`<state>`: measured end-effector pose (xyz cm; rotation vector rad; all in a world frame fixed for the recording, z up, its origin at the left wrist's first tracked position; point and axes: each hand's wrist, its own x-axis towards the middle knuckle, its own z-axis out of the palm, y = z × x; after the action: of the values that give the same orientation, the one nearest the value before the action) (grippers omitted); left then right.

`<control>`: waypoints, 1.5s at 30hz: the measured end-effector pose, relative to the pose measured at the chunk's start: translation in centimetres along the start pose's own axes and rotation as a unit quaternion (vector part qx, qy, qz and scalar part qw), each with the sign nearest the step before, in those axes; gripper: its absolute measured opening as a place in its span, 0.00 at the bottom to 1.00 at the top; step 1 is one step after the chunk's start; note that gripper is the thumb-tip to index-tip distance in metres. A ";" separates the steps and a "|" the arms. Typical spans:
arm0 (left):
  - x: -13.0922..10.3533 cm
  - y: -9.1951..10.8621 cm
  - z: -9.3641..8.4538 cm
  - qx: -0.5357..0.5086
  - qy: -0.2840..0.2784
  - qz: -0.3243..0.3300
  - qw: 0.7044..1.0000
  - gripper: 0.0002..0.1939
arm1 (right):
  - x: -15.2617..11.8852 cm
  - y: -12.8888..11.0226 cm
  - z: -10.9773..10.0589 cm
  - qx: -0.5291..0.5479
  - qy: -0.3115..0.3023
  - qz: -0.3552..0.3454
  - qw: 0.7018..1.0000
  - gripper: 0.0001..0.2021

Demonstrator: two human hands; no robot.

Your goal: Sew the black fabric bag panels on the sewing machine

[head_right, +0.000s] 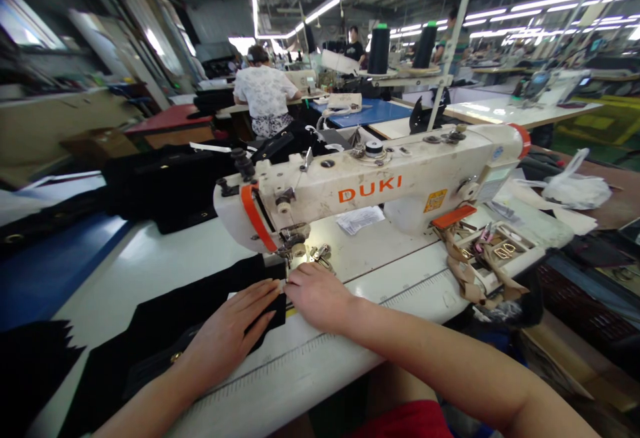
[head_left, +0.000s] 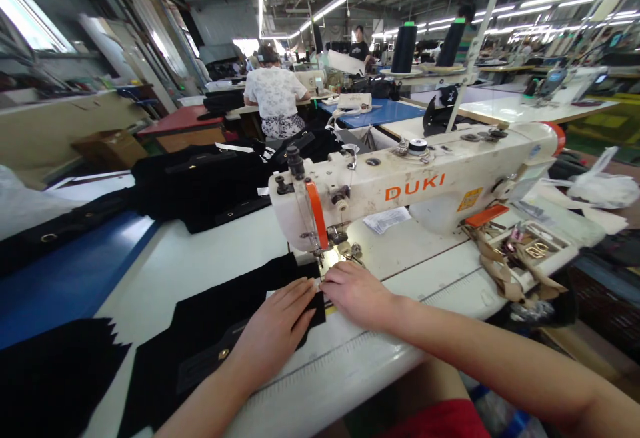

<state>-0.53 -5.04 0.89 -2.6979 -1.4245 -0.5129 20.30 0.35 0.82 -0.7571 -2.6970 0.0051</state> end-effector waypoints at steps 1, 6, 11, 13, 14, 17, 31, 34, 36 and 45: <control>0.1 0.0 0.1 -0.002 -0.004 -0.006 1.000 0.20 | 0.1 0.2 0.0 -0.005 0.000 -0.003 1.000 0.05; 2.0 -0.2 1.1 0.012 0.010 -0.012 1.000 0.19 | 1.1 1.6 -0.3 -0.027 -0.005 -0.008 1.000 0.07; 3.6 -0.3 1.4 0.038 0.021 -0.009 0.999 0.19 | 1.5 2.5 -0.7 -0.034 -0.024 0.022 0.999 0.09; 3.6 -0.3 1.3 0.035 0.022 -0.011 0.999 0.19 | 1.5 2.6 -0.7 -0.029 -0.028 0.028 0.999 0.10; 3.5 -0.4 1.3 0.031 0.024 -0.013 0.999 0.18 | 1.4 2.5 -0.7 -0.026 -0.029 0.028 0.999 0.10; 3.2 -0.5 1.3 0.023 0.026 -0.020 0.999 0.19 | 1.4 2.5 -0.6 -0.020 -0.028 0.025 0.999 0.09; 3.3 -1.3 1.1 0.023 0.002 0.010 1.000 0.21 | 1.3 2.5 0.0 -0.025 -0.014 0.019 0.999 0.07; 3.3 -1.4 1.1 0.011 -0.001 0.004 1.000 0.20 | 1.3 2.5 0.1 -0.031 -0.006 0.020 0.999 0.08; 3.3 -1.4 1.2 0.008 -0.002 0.005 1.000 0.20 | 1.3 2.5 0.1 -0.034 -0.003 0.022 0.999 0.08; 3.2 -1.7 1.4 -0.005 0.003 0.008 1.000 0.20 | 1.4 2.3 0.2 -0.034 -0.004 0.013 0.999 0.08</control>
<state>0.12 -1.25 0.32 -2.7098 -1.4025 -0.5269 20.35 3.06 0.88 -0.8141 -2.7065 -0.0782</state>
